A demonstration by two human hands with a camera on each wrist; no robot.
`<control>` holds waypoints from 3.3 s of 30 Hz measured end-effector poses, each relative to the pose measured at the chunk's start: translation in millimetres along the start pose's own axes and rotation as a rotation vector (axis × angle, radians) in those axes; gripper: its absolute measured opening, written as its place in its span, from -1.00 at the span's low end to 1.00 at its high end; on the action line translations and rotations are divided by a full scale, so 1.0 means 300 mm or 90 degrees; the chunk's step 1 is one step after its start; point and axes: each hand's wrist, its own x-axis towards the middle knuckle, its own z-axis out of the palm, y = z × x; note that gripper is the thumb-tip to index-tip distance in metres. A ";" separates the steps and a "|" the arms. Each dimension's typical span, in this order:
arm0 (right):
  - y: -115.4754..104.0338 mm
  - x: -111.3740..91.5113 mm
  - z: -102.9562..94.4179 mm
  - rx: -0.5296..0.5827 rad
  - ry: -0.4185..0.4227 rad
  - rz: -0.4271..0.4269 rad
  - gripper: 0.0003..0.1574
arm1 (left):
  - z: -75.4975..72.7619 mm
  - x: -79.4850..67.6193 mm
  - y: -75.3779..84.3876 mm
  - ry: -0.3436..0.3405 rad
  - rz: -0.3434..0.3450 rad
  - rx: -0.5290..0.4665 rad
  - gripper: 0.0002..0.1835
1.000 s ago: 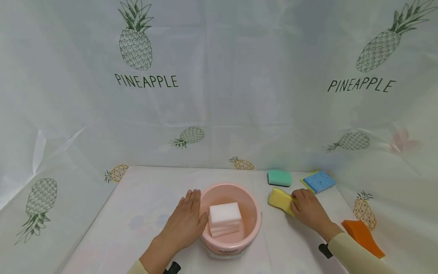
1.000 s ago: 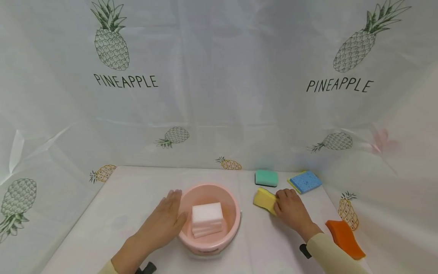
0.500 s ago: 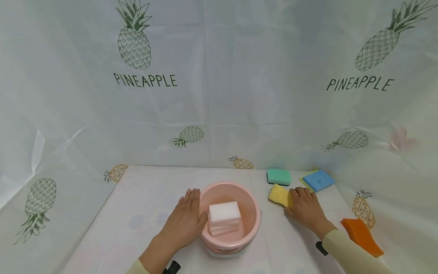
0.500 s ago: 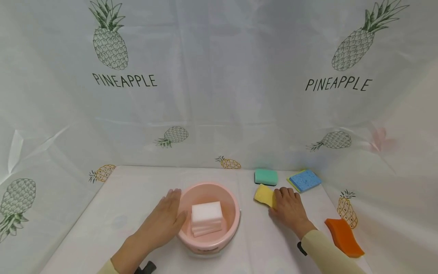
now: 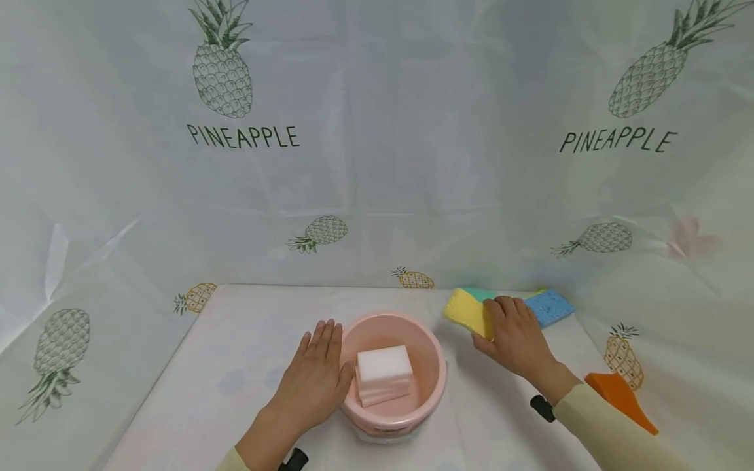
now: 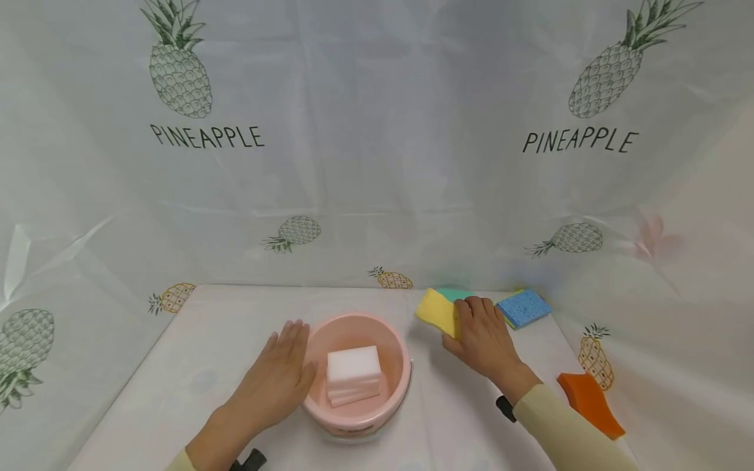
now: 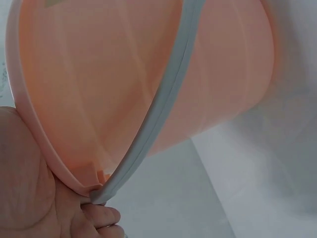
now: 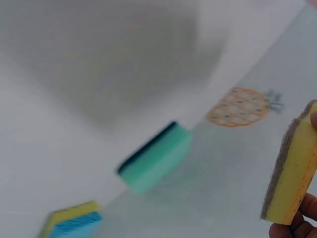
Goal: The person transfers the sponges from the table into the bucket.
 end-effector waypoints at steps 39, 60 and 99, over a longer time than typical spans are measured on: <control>-0.457 0.145 -0.235 0.170 -0.244 -0.230 -0.34 | 0.012 -0.003 -0.004 0.003 -0.007 -0.024 -0.30; -0.469 0.144 -0.228 0.181 -0.239 -0.239 -0.27 | 0.014 -0.005 -0.004 -0.002 -0.006 -0.031 -0.31; -0.411 0.132 -0.170 0.104 -0.079 -0.167 -0.49 | 0.012 -0.004 -0.006 -0.009 -0.004 -0.035 -0.31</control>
